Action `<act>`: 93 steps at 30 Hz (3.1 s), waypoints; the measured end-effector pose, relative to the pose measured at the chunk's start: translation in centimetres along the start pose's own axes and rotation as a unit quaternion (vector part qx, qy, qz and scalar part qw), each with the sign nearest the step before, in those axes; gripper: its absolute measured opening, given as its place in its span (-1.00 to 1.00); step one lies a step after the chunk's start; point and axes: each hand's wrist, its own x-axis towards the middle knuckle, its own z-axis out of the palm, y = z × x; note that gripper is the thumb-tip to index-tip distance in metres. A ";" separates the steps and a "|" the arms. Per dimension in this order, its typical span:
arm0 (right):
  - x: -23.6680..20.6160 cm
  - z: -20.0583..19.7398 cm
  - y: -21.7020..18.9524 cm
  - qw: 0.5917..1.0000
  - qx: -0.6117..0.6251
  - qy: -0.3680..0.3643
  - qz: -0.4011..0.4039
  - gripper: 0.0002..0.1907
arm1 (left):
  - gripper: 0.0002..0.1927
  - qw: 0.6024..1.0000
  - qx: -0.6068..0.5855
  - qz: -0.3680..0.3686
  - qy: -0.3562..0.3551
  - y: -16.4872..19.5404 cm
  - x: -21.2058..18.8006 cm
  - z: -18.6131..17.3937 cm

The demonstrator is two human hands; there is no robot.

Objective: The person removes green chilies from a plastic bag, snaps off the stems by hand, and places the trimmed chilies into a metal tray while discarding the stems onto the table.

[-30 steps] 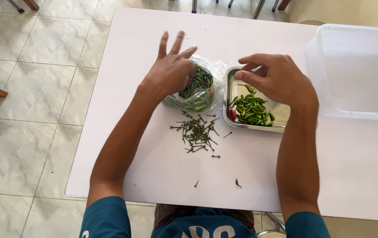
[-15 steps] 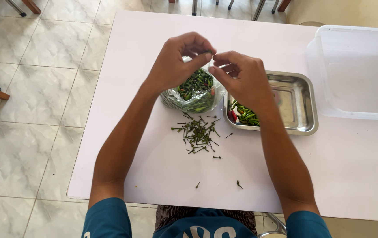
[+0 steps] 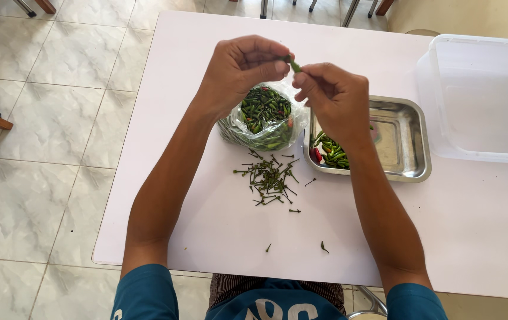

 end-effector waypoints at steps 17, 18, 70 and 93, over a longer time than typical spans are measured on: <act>-0.3 -1.1 -1.0 0.998 0.001 0.018 -0.062 -0.87 | -0.84 0.967 0.213 0.142 0.016 1.0 -0.9 2.9; -0.4 -1.1 -0.9 0.999 0.019 0.013 -0.049 -0.87 | -0.84 0.966 0.214 0.146 0.017 1.0 -1.0 2.9; -0.6 -1.7 -1.0 0.993 0.114 -0.017 -0.022 -0.90 | -0.87 0.883 0.411 0.224 -0.020 4.0 -1.7 3.1; -0.1 -1.9 -1.7 0.916 -0.059 -0.372 0.138 -0.72 | -0.86 0.908 0.350 0.229 0.010 3.5 -1.1 1.7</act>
